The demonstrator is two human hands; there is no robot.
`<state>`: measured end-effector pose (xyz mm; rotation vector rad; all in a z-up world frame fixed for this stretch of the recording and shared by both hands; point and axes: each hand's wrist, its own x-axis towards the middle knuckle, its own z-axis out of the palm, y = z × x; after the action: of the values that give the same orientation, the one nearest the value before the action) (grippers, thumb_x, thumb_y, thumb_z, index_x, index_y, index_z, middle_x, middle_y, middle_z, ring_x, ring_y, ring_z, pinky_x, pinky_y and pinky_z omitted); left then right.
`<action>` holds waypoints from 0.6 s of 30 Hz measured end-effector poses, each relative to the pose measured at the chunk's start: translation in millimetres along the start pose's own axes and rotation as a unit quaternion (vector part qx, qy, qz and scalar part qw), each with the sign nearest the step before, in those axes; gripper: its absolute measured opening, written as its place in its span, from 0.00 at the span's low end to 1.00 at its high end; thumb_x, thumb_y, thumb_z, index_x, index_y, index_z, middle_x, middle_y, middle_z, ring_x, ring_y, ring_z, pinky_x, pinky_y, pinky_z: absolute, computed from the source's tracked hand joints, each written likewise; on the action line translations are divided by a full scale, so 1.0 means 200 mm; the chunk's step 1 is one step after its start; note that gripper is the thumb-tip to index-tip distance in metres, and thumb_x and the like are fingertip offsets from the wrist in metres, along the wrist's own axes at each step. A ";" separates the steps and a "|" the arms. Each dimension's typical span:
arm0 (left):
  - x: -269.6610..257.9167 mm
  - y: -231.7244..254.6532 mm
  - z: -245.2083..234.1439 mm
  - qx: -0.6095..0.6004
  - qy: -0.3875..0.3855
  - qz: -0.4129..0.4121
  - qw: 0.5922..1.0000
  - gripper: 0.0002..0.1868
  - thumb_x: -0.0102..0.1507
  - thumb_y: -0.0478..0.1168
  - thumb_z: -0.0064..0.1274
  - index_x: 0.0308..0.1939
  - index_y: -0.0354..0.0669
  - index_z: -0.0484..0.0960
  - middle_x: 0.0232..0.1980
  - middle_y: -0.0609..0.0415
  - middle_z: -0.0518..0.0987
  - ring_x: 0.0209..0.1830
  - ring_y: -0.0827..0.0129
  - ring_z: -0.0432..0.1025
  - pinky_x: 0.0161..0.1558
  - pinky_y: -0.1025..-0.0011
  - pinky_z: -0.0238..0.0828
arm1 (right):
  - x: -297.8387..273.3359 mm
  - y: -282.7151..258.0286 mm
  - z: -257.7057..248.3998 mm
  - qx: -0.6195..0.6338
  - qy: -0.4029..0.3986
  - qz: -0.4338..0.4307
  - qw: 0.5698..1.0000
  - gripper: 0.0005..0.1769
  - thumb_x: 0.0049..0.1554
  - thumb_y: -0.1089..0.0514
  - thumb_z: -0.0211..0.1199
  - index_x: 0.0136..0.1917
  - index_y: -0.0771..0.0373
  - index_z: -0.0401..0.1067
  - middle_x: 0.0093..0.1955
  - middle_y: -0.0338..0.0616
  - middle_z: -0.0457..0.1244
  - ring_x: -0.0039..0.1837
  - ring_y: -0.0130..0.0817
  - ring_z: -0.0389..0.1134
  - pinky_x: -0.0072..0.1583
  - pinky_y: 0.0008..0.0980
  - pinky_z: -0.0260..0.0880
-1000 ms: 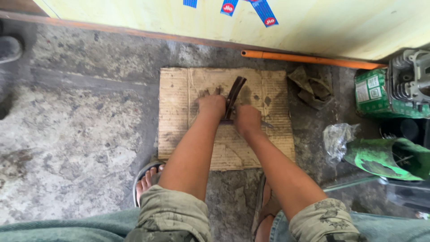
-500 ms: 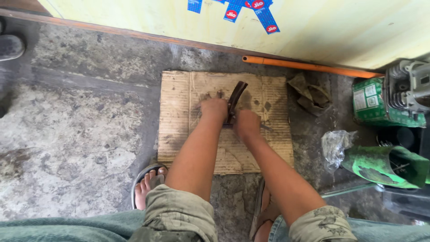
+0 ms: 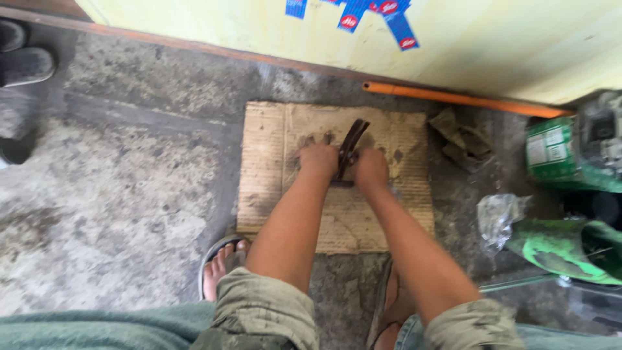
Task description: The person scrubs a curved metal part with a white abrasive stick on a piece of cardboard. They then use a small metal file to scrape the surface of the part. The person repeatedly scrubs and files the metal part, occasionally wiping it with a cloth.
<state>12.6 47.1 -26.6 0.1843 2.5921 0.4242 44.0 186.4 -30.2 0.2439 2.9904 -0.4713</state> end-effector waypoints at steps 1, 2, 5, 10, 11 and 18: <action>-0.02 -0.03 0.00 -0.002 -0.016 -0.004 1.000 0.28 0.71 0.58 0.40 0.73 0.56 0.71 0.86 0.61 0.46 0.83 0.39 0.43 0.63 0.27 0.60 | 0.00 0.00 0.01 -0.013 -0.020 -0.005 1.000 0.12 0.53 0.54 0.69 0.42 0.67 0.79 0.42 0.64 0.68 0.48 0.62 0.72 0.51 0.55 0.72; -0.02 -0.02 -0.02 -0.007 -0.028 -0.001 1.000 0.27 0.71 0.57 0.40 0.72 0.58 0.72 0.86 0.61 0.45 0.83 0.40 0.43 0.64 0.27 0.59 | -0.04 0.00 0.03 -0.019 -0.004 -0.019 1.000 0.11 0.52 0.56 0.69 0.41 0.68 0.79 0.41 0.65 0.68 0.47 0.63 0.72 0.50 0.56 0.72; -0.04 0.03 -0.09 -0.014 -0.034 -0.001 0.999 0.27 0.71 0.57 0.41 0.72 0.58 0.72 0.86 0.62 0.45 0.83 0.40 0.42 0.63 0.28 0.60 | -0.09 -0.01 0.04 -0.029 0.022 -0.045 0.998 0.10 0.48 0.59 0.71 0.41 0.69 0.78 0.39 0.66 0.68 0.45 0.65 0.71 0.48 0.57 0.71; -0.03 0.00 -0.05 0.006 -0.030 0.001 1.000 0.29 0.68 0.54 0.47 0.74 0.61 0.69 0.85 0.59 0.45 0.82 0.39 0.43 0.62 0.27 0.60 | 0.03 -0.04 -0.02 0.005 -0.066 0.062 0.996 0.13 0.57 0.55 0.67 0.41 0.69 0.78 0.39 0.62 0.69 0.43 0.60 0.75 0.47 0.56 0.75; -0.02 -0.01 -0.03 0.009 -0.025 -0.004 1.000 0.29 0.69 0.55 0.47 0.74 0.58 0.70 0.85 0.59 0.47 0.82 0.39 0.43 0.62 0.27 0.61 | -0.01 -0.04 0.00 -0.003 -0.052 0.026 0.998 0.12 0.54 0.56 0.69 0.41 0.69 0.78 0.39 0.62 0.69 0.44 0.61 0.73 0.48 0.56 0.74; 0.00 0.01 -0.05 -0.006 -0.030 -0.015 0.999 0.29 0.71 0.60 0.40 0.74 0.59 0.68 0.85 0.63 0.44 0.82 0.39 0.40 0.59 0.22 0.60 | 0.00 -0.07 -0.07 -0.003 -0.045 0.042 0.998 0.13 0.48 0.54 0.73 0.45 0.63 0.82 0.42 0.61 0.69 0.47 0.60 0.72 0.51 0.54 0.72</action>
<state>7.8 47.3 -17.4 0.1517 2.5299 0.4184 41.1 177.6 -13.1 0.3371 2.8802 -0.4513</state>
